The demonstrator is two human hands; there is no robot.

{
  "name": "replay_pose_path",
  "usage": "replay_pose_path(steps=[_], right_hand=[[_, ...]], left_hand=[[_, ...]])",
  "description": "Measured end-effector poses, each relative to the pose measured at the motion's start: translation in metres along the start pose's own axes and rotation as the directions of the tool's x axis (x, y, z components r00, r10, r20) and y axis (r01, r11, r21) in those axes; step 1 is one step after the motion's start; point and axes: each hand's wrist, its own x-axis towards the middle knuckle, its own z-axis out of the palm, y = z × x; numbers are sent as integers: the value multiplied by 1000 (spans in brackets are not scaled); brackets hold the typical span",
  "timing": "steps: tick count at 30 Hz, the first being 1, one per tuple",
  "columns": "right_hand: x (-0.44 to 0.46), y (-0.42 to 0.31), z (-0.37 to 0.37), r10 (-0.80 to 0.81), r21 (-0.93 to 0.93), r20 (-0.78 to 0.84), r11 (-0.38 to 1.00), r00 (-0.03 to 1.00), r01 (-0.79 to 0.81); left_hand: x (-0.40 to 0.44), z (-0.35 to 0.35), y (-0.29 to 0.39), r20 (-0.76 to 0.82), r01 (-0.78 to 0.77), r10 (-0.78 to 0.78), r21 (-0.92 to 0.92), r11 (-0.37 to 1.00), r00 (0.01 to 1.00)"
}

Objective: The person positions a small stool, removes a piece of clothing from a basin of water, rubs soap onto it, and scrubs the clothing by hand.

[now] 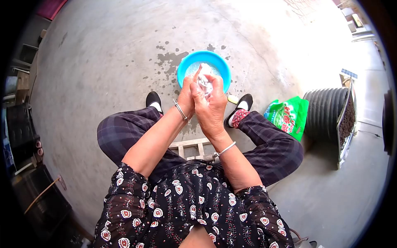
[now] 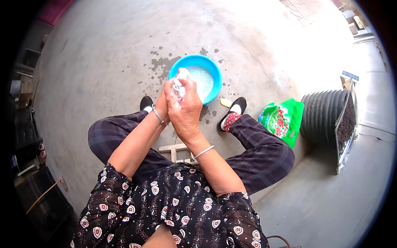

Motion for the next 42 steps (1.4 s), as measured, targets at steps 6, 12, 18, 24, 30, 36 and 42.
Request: replay_pose_path(steps=[6,12,18,24,30,36,42], right_hand=[[39,16,6,134,-77,-118,987,984,-143],[40,38,15,93,-162,-138,980,986,-115],[5,14,16,-99,-204,-45,975,994,87],[46,42,4,85,-245,-98,964,992,-107],[17,21,13,-9,-226,-71,974,997,-7],[11,20,12,-21,-248,-74,969,997,3],[48,62,1,163,-131,-24,978,986,-165]], left_hand=[[-5,25,-3,-121,-94,123,218,971,985],[-12,22,2,-199,-41,105,300,953,974],[-4,1,16,-108,-6,17,101,995,994],[-5,16,-2,-114,-49,72,186,981,991],[-7,7,7,-146,-52,75,158,986,986],[-3,9,11,-68,-44,53,132,990,996],[-1,5,-3,-79,4,4,102,995,997]])
